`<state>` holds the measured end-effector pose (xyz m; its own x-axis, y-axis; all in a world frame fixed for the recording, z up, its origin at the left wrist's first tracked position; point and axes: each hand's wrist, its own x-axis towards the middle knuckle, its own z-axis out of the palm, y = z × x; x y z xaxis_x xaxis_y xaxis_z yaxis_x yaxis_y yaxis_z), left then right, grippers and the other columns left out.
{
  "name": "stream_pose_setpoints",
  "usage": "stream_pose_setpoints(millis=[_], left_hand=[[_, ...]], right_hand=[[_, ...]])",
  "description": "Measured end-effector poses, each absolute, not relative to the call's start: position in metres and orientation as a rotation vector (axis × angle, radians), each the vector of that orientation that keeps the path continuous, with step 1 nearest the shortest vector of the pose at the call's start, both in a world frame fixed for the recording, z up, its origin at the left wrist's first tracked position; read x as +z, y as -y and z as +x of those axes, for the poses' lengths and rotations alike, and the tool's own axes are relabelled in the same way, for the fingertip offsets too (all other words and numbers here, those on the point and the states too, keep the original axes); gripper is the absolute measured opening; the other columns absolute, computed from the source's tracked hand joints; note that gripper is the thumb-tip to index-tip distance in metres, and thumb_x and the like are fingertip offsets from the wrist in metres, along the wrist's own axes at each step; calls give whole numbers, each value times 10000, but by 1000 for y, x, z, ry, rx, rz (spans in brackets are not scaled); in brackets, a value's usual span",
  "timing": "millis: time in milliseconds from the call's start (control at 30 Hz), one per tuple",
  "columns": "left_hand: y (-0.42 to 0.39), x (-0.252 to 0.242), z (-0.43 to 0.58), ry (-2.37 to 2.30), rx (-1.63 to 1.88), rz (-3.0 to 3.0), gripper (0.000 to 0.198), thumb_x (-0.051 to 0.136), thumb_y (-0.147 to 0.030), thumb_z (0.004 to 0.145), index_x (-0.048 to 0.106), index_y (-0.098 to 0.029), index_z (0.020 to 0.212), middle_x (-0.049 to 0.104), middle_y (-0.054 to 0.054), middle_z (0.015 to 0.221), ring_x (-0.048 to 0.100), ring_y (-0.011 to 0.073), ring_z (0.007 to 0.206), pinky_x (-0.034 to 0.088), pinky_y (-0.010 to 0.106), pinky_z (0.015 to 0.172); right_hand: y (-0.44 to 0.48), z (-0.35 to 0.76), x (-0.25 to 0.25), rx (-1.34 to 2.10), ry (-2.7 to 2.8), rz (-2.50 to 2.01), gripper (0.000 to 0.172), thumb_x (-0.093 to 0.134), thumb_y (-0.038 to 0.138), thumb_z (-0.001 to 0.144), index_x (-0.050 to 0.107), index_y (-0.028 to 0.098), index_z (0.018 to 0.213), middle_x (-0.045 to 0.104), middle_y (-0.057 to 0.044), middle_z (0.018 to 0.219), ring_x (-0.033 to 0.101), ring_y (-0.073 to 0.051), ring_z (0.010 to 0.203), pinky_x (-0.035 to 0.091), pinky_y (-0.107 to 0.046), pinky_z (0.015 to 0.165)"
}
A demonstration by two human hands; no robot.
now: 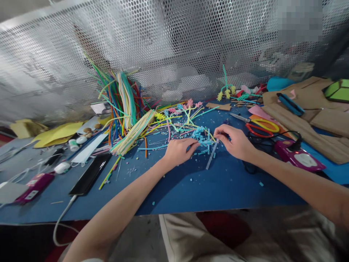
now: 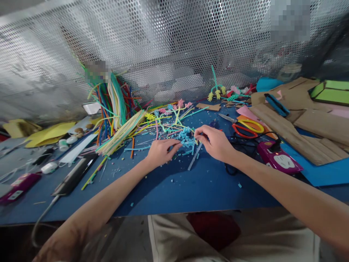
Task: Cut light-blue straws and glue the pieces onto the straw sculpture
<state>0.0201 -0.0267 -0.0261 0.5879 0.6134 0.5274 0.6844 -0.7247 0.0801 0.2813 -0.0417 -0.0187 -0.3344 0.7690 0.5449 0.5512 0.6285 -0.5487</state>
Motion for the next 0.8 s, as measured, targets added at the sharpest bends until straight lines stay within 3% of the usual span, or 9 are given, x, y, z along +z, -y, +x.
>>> stream_pose_setpoints(millis=[133, 333, 600, 800], left_hand=[[26, -27, 19, 1110, -829, -2674, 333, 501, -435, 1013, 761, -228, 992, 786, 16, 905, 685, 98, 639, 452, 209, 576], [27, -26, 21, 1117, -805, -2685, 325, 509, -428, 1011, 760, -224, 975, 789, 11, 902, 677, 99, 625, 444, 211, 572], [28, -25, 21, 1093, -830, -2681, 319, 518, -431, 1008, 767, -232, 1001, 794, 18, 938, 706, 109, 659, 470, 210, 581], [27, -25, 21, 1062, -864, -2677, 304, 534, -422, 1002, 769, -231, 982, 795, 8, 946, 730, 118, 716, 523, 213, 643]], right_hand=[[41, 281, -21, 371, 2041, -1033, 149, 489, 304, 997, 604, 223, 950, 692, -45, 917, 614, -176, 779, 454, -304, 709], [41, 282, -23, 439, 2068, -1012, 260, 431, 337, 1025, 626, 222, 896, 708, -43, 895, 651, -187, 815, 476, -325, 775], [44, 283, -23, 402, 2030, -1034, 145, 547, 345, 958, 630, 230, 990, 698, -50, 931, 625, -170, 731, 498, -315, 702], [43, 286, -27, 459, 2021, -1123, 231, 582, 326, 934, 569, 230, 1144, 751, -43, 922, 695, -196, 774, 516, -323, 709]])
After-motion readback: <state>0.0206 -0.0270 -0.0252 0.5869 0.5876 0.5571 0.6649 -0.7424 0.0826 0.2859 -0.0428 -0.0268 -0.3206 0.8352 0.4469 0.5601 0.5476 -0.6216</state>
